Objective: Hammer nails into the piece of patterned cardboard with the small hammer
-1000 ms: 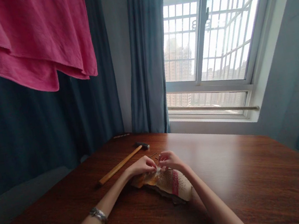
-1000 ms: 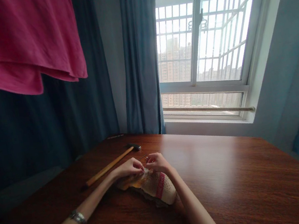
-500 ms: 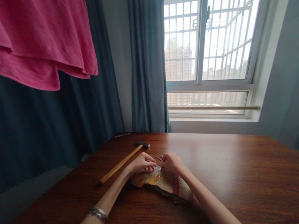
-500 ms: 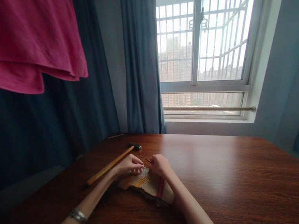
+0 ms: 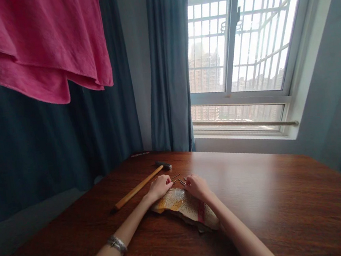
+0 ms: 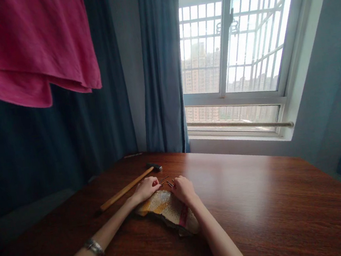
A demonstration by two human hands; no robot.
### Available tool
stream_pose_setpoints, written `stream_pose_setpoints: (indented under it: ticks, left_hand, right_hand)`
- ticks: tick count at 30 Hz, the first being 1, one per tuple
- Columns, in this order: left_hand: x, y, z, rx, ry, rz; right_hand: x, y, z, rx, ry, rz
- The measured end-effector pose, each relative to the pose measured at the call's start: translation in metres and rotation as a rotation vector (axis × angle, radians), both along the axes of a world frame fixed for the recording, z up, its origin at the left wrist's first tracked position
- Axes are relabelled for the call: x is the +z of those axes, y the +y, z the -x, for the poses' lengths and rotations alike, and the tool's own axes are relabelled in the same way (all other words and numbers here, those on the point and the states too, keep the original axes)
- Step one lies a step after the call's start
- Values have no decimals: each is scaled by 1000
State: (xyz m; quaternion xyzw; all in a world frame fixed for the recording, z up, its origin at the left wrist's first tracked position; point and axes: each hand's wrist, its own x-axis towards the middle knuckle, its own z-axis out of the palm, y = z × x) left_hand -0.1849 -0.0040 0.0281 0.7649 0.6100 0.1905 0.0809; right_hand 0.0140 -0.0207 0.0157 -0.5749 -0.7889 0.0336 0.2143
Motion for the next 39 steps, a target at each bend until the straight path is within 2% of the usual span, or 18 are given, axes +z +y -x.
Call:
stream_pose_setpoints:
  ticks: [7,11,16,18,22,26,30,34,39]
  left_hand:
    - [2,1,2,-74,-37,63]
    - [-2,3,1,-142,-101,51]
    - [-7,5,-1,-205,-150,-16]
    - [-6,6,1,-214,-159,-19]
    - [1,6,10,-225,-146,52]
    - [11,3,18,-247,-146,209]
    - [23,-3,22,-293,-97,286]
    - [26,-4,23,-349,-103,324]
    - [23,0,24,-397,-61,331]
  right_hand:
    - [-2,5,-10,-19,23,38]
    - [-2,3,-8,46,35,43]
    - [1,0,0,220,133,-6]
    - [4,1,-1,216,169,5]
    - [12,2,-10,164,144,96]
    - [21,-4,-18,207,100,172]
    - [29,-12,-23,253,84,219]
    - [32,-31,-26,298,10,296]
    - [27,-69,-18,258,-151,187]
